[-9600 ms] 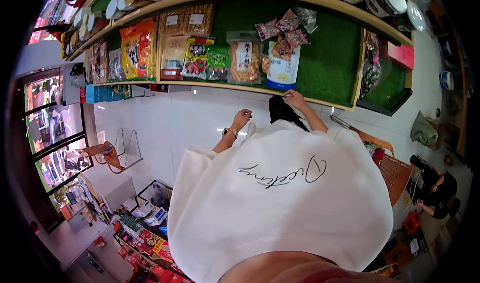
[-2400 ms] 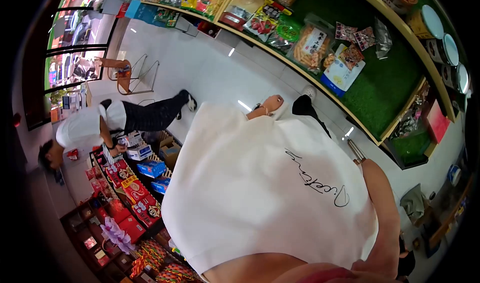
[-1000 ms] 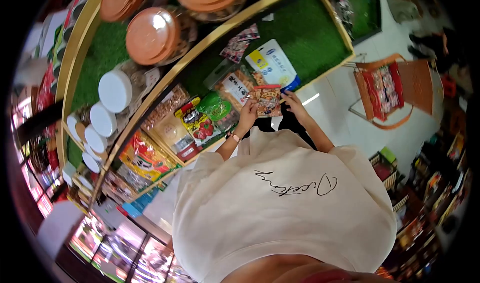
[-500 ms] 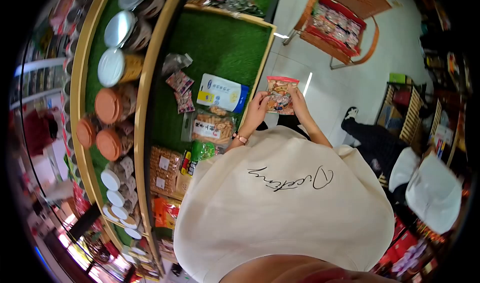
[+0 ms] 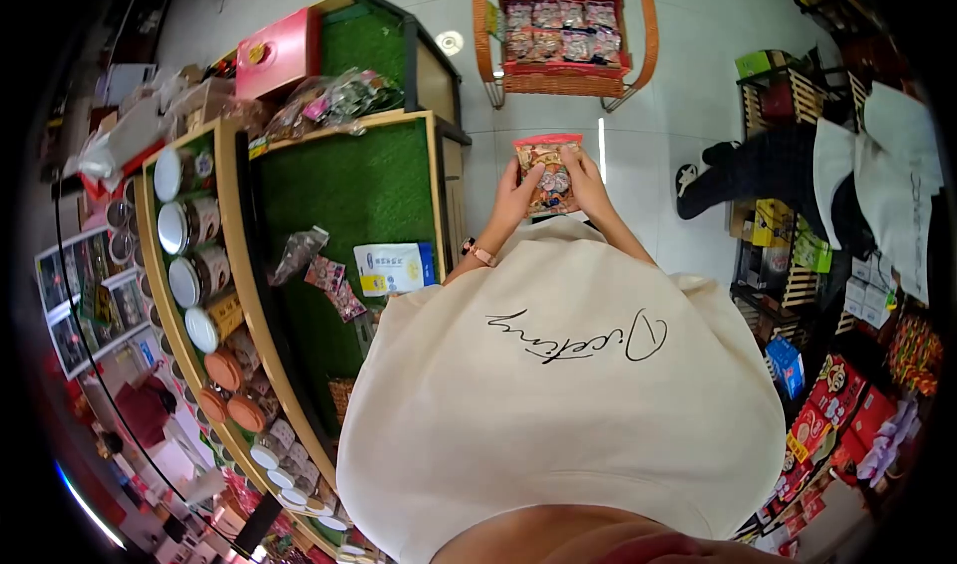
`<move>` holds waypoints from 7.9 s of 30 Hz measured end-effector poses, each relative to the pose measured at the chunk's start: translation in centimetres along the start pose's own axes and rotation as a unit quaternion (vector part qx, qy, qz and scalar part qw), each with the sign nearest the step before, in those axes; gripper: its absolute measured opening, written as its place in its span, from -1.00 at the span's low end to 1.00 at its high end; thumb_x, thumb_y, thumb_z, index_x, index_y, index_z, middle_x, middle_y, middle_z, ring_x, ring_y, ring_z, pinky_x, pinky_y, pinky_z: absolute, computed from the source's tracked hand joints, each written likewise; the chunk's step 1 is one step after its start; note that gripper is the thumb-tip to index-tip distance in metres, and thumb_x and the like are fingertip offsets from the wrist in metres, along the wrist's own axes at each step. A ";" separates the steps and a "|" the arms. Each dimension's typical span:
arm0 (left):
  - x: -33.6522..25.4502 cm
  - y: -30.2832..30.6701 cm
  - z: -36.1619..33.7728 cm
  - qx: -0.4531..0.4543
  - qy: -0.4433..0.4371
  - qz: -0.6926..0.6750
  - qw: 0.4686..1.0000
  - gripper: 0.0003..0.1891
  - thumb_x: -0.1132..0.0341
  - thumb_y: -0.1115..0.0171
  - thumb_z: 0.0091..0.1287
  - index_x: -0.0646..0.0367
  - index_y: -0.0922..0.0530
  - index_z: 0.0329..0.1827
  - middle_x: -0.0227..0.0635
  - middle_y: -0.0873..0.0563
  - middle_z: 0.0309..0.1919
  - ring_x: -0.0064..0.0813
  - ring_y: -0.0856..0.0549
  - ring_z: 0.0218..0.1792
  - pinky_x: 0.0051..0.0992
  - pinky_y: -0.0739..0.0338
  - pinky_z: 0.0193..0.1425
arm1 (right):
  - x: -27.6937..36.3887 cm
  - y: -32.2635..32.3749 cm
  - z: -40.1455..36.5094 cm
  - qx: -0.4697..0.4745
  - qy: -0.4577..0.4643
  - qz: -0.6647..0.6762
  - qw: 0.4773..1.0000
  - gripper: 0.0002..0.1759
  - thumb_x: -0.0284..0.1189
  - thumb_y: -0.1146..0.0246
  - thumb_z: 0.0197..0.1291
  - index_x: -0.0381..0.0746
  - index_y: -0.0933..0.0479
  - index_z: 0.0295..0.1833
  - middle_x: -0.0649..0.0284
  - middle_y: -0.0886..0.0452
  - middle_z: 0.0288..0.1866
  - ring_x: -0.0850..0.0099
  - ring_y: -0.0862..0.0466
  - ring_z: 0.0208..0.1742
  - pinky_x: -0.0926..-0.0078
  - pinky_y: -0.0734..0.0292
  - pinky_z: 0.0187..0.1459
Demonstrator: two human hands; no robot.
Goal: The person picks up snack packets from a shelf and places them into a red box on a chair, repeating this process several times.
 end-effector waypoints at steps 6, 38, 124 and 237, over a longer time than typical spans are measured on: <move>2.8 -4.7 5.8 0.011 0.032 0.033 0.999 -0.70 0.29 -0.13 0.28 0.30 -0.43 -0.03 -0.36 -0.59 -0.19 -0.65 -0.52 -0.20 -0.60 -0.43 -0.10 | 0.9 5.8 4.6 -0.034 0.011 0.004 0.999 -0.62 -0.18 -0.07 0.26 -0.30 -0.45 -0.07 0.31 -0.54 -0.23 0.63 -0.48 -0.22 0.65 -0.40 -0.15; 7.9 -2.6 48.7 0.129 0.284 0.147 0.939 -0.71 0.37 -0.26 0.17 0.26 -0.50 -0.07 -0.37 -0.64 -0.24 -0.61 -0.61 -0.28 -0.59 -0.51 -0.19 | 2.3 15.2 40.9 -0.084 -0.126 0.012 0.988 -0.61 -0.41 -0.20 0.14 -0.31 -0.35 0.06 0.24 -0.56 -0.16 0.52 -0.55 -0.13 0.60 -0.43 -0.11; 19.5 3.1 11.6 -0.363 0.223 0.232 0.875 -0.72 0.20 -0.08 0.15 0.19 -0.54 -0.19 -0.10 -0.67 -0.33 -0.14 -0.64 -0.27 -0.33 -0.51 -0.18 | -9.8 17.3 43.5 0.318 -0.015 -0.683 0.657 -0.72 -0.27 -0.11 0.05 -0.24 -0.56 -0.26 0.22 -0.59 -0.52 0.48 -0.56 -0.51 0.48 -0.47 -0.40; 5.8 -14.0 -6.6 0.074 0.060 0.143 0.985 -0.65 0.18 -0.12 0.28 0.31 -0.50 -0.08 -0.38 -0.61 -0.32 -0.69 -0.47 -0.32 -0.66 -0.39 -0.21 | 0.8 13.7 -7.7 0.010 -0.054 -0.074 0.996 -0.47 -0.08 -0.19 0.12 -0.31 -0.40 0.01 0.34 -0.52 -0.36 0.66 -0.42 -0.53 0.74 -0.39 -0.50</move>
Point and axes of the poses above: each hand's wrist, its own z-axis towards the middle knuckle, its own y-axis out of the back of the hand, x = y × z, the point moved 9 cm from there along z, towards the middle knuckle
